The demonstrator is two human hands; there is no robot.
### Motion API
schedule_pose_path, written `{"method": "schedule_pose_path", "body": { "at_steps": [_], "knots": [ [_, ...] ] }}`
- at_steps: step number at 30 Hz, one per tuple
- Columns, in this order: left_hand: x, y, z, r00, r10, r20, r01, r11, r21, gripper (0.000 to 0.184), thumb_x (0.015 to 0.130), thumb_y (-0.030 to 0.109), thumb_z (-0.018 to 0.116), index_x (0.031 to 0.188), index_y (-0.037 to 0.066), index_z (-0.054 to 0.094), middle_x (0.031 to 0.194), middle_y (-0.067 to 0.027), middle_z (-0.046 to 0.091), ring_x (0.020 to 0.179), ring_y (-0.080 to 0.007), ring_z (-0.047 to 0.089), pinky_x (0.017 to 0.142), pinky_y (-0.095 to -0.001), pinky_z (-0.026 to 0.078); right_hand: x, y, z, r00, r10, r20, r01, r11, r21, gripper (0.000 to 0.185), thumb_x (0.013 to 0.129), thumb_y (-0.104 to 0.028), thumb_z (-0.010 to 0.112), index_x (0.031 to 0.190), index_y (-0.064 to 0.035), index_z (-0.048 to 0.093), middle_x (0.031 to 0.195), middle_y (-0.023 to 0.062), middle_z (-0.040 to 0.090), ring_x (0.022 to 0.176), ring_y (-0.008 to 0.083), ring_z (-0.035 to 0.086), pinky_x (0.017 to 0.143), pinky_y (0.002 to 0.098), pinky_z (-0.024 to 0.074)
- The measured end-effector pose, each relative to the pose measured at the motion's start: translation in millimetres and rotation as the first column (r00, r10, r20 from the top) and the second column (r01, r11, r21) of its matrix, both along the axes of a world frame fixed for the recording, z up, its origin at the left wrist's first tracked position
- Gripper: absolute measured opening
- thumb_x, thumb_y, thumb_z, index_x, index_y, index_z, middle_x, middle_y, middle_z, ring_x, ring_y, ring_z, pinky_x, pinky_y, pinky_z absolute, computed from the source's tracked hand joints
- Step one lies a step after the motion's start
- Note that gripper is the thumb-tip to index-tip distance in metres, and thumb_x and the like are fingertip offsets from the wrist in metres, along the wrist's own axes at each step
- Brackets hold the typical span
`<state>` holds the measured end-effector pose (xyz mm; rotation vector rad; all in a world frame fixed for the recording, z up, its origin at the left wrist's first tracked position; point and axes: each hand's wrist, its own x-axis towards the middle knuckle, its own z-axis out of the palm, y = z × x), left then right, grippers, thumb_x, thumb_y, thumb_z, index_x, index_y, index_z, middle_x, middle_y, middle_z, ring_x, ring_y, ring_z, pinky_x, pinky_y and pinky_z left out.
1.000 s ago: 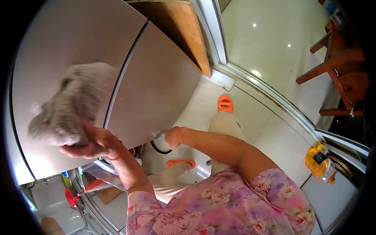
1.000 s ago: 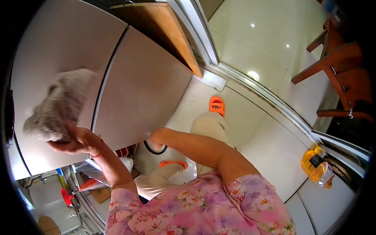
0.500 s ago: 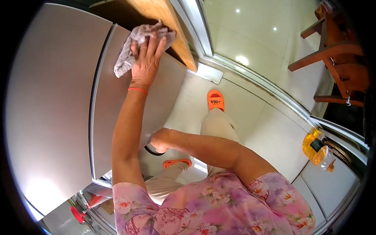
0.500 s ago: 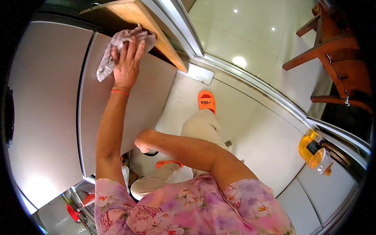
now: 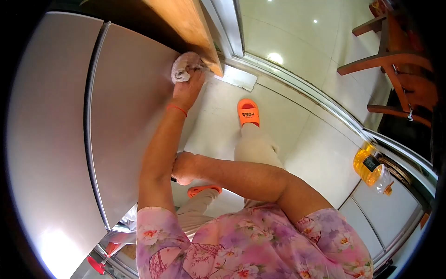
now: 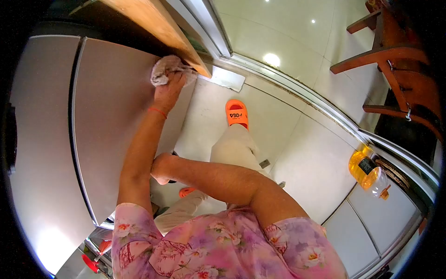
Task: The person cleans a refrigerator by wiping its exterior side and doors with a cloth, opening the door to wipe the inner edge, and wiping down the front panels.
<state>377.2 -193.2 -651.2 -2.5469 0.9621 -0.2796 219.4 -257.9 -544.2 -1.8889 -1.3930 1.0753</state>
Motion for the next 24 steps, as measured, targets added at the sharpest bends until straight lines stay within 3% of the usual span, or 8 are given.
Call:
{"method": "schedule_pose_path", "body": {
  "at_steps": [1, 2, 6, 9, 12, 16, 19, 24],
  "knots": [
    [-6, 3, -14, 0.999, 0.032, -0.019, -0.032, 0.999, 0.029, 0.039, 0.078, 0.013, 0.059, 0.117, 0.014, 0.055, 0.118, -0.0024, 0.055, 0.109, -0.0225, 0.052, 0.091, -0.0394, 0.046, -1, -1, -1, 0.999, 0.037, 0.007, -0.037, 0.999, -0.035, 0.025, 0.076, -0.013, 0.057, 0.098, -0.011, 0.068, 0.102, 0.0086, 0.067, 0.09, 0.0278, 0.064, 0.073, 0.04, 0.0522],
    [-10, 11, -25, 0.995, -0.047, -0.091, 0.031, 0.985, -0.169, 0.03, 0.078, 0.013, 0.058, 0.108, 0.013, 0.058, 0.11, -0.0029, 0.056, 0.105, -0.0223, 0.053, 0.077, -0.0364, 0.051, -2, -1, -2, 0.997, 0.077, 0.011, -0.076, 0.995, -0.067, 0.027, 0.076, -0.012, 0.058, 0.101, -0.0122, 0.068, 0.104, 0.0078, 0.066, 0.092, 0.0271, 0.064, 0.074, 0.0399, 0.0523],
    [-43, 31, -76, 0.974, -0.015, -0.225, -0.011, 0.994, -0.112, 0.014, 0.077, 0.012, 0.056, 0.09, 0.011, 0.06, 0.096, -0.0027, 0.055, 0.096, -0.0224, 0.055, 0.071, -0.0383, 0.05, -8, -7, 6, 0.996, 0.074, -0.058, -0.081, 0.986, -0.143, 0.029, 0.077, -0.013, 0.059, 0.105, -0.0153, 0.068, 0.109, 0.0061, 0.065, 0.098, 0.0251, 0.063, 0.077, 0.0391, 0.0526],
    [-62, 36, -82, 0.917, 0.081, -0.391, -0.088, 0.996, 0.001, 0.016, 0.077, 0.012, 0.056, 0.091, 0.012, 0.062, 0.096, -0.0021, 0.056, 0.096, -0.0214, 0.055, 0.071, -0.0378, 0.049, -8, -6, 17, 0.989, 0.11, -0.1, -0.132, 0.959, -0.252, 0.046, 0.078, -0.02, 0.067, 0.123, -0.0144, 0.06, 0.126, 0.0067, 0.058, 0.111, 0.0294, 0.058, 0.084, 0.0474, 0.0532],
    [-82, 41, -72, 0.937, 0.069, -0.343, -0.081, 0.997, -0.021, 0.01, 0.078, 0.009, 0.057, 0.086, 0.013, 0.063, 0.09, -0.0025, 0.057, 0.078, -0.0205, 0.062, 0.066, -0.0377, 0.047, -19, -5, 24, 0.986, 0.144, -0.08, -0.161, 0.946, -0.281, 0.045, 0.078, -0.02, 0.067, 0.122, -0.015, 0.06, 0.126, 0.0066, 0.058, 0.114, 0.0294, 0.057, 0.085, 0.0499, 0.0514],
    [-113, 47, -50, 0.931, 0.172, -0.321, -0.174, 0.984, 0.023, 0.012, 0.08, 0.01, 0.057, 0.091, 0.013, 0.061, 0.096, -0.0024, 0.057, 0.088, -0.0195, 0.059, 0.07, -0.0365, 0.047, -44, 0, 25, 0.965, 0.261, 0.011, -0.252, 0.941, -0.228, 0.041, 0.078, -0.02, 0.063, 0.119, -0.0162, 0.063, 0.121, 0.0064, 0.061, 0.111, 0.0262, 0.058, 0.088, 0.042, 0.0485],
    [-145, 52, -24, 0.926, 0.242, -0.29, -0.248, 0.969, 0.017, 0.015, 0.08, 0.011, 0.057, 0.095, 0.012, 0.059, 0.101, -0.0022, 0.056, 0.1, -0.0194, 0.055, 0.073, -0.0353, 0.047, -58, 2, 27, 0.908, 0.419, 0.019, -0.414, 0.903, -0.114, 0.044, 0.078, -0.022, 0.065, 0.121, -0.0143, 0.06, 0.124, 0.0075, 0.058, 0.111, 0.0287, 0.057, 0.09, 0.0436, 0.0474],
    [-211, 68, 25, 0.878, 0.395, -0.27, -0.398, 0.916, 0.044, 0.025, 0.078, 0.012, 0.058, 0.103, 0.012, 0.056, 0.106, -0.0022, 0.054, 0.109, -0.0215, 0.049, 0.08, -0.0348, 0.048, -74, -7, 18, 0.959, 0.266, 0.101, -0.262, 0.964, -0.054, 0.029, 0.077, -0.023, 0.062, 0.104, -0.0143, 0.069, 0.105, 0.0077, 0.066, 0.099, 0.027, 0.062, 0.083, 0.0411, 0.0495]
  ]
}}
